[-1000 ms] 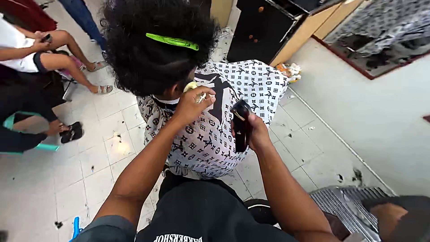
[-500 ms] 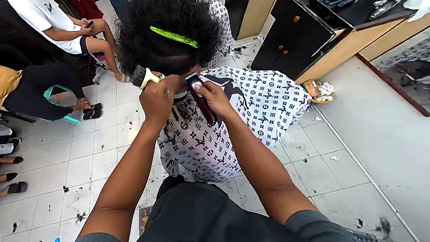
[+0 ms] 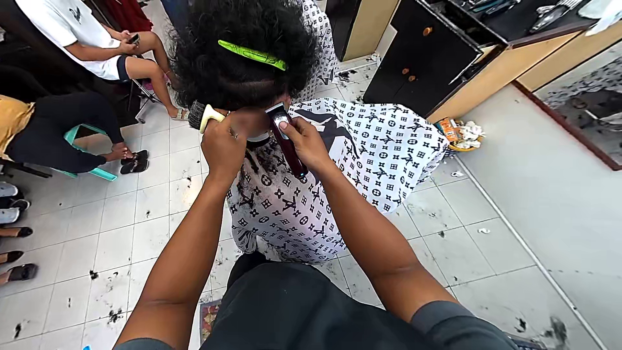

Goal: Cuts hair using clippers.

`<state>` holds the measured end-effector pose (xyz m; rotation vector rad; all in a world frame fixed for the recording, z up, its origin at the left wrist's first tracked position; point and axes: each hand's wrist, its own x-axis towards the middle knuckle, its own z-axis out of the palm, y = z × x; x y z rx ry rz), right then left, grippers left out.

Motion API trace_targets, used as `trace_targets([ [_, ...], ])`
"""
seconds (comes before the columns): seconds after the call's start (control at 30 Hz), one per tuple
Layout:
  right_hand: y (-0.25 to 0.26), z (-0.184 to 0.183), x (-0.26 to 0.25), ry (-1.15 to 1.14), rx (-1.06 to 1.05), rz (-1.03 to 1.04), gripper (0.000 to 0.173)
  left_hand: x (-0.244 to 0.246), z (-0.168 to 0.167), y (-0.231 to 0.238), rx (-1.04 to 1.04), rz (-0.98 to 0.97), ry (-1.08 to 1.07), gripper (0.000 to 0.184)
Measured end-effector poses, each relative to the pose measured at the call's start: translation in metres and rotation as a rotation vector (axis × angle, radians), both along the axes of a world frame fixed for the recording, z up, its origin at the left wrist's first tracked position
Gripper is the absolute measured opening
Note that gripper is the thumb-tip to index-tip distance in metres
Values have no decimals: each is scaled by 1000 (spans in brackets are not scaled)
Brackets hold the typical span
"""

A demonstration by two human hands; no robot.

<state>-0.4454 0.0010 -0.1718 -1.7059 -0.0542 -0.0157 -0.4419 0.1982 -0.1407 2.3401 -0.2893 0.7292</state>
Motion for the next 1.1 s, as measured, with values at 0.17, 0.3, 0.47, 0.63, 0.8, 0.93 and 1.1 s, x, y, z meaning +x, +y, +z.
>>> trace_targets([
  [0.17,3,-1,1,14,-14,-16,39,-1,0,3,-4,-4,16,23],
  [0.3,4,-3,-5,5,91,60,41,-1,2,5,-15,-24,37,24],
  [0.47,12,-3,-10,65,104,33,48,0,2,5,-9,-14,41,23],
  [0.63,16,-2,-5,59,14,-12,43,-1,3,5,-6,-8,46,23],
  [0.8,17,-4,-4,19,-4,-39,40,-1,2,4,-8,-11,54,23],
  [0.93,17,-2,-3,32,-6,-20,42,-1,2,5,-12,-12,54,23],
  [1.1,10,-2,-11,37,21,140,60,0,1,5,-14,-8,53,22],
])
